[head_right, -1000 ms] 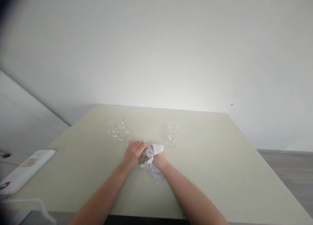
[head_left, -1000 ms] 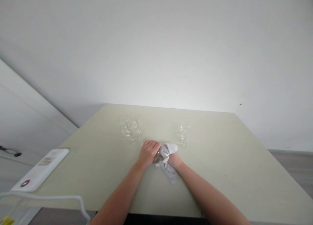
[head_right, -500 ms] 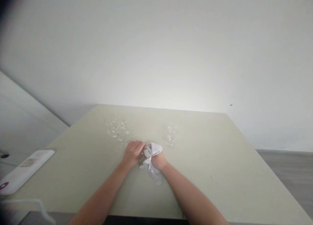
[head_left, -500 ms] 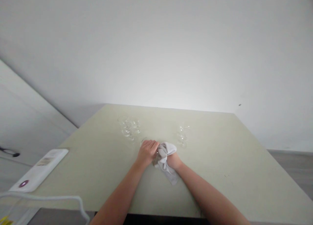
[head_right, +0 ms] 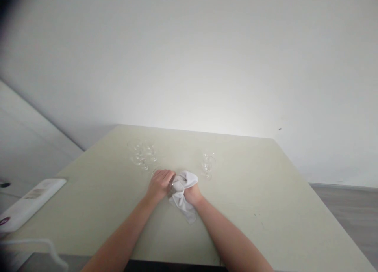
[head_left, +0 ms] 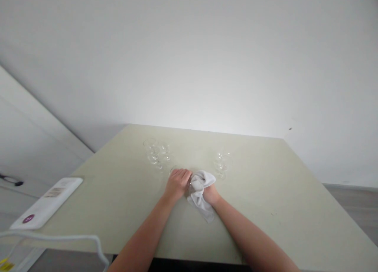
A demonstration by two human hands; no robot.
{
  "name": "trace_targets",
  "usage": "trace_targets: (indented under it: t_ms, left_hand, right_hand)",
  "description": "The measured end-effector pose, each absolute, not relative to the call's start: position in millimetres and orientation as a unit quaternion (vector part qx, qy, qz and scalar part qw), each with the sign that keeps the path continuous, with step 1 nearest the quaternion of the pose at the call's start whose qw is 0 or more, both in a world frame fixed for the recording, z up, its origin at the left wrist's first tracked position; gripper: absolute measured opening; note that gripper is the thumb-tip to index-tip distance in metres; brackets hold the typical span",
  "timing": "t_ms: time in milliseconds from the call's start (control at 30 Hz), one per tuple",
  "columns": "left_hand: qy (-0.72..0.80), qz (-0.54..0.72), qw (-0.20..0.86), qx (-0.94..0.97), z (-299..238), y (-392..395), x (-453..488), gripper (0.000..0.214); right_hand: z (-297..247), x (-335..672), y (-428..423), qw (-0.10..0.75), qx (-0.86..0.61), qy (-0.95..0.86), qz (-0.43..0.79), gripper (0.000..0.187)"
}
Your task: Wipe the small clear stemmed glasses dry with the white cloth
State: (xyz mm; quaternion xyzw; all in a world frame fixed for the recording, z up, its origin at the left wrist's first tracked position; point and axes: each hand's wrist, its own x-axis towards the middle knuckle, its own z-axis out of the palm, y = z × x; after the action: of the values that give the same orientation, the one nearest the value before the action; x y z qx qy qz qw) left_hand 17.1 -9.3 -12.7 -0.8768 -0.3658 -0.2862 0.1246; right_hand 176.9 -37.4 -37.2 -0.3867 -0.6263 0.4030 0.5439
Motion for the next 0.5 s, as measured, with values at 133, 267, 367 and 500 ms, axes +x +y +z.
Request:
trace_targets:
  t_ms: [133,267,367,500]
  left_hand:
    - [-0.382,-0.302,0.102,-0.867,-15.1,-7.5,19.2,0.012]
    - [-0.43,-0.357,0.042,-0.828,-18.1,-5.6,22.7,0.008]
    - [-0.488,-0.438,-0.062,-0.752,-16.9,-5.2,25.3,0.01]
    - [-0.441,-0.527,-0.279,-0.67,-9.9,-9.7,28.8,0.031]
  right_hand:
    - [-38.3,172.6,-41.0,0.568,-0.368,-0.592,0.437,0.019]
    - [-42.7,172.3,-48.2,0.615,-0.382,-0.548,0.419,0.023]
    - [-47.3,175.2,-51.6,0.64,-0.428,-0.529,0.358,0.03]
    - [-43.2,170.9,-44.8,0.622,-0.453,-0.559,0.31,0.043]
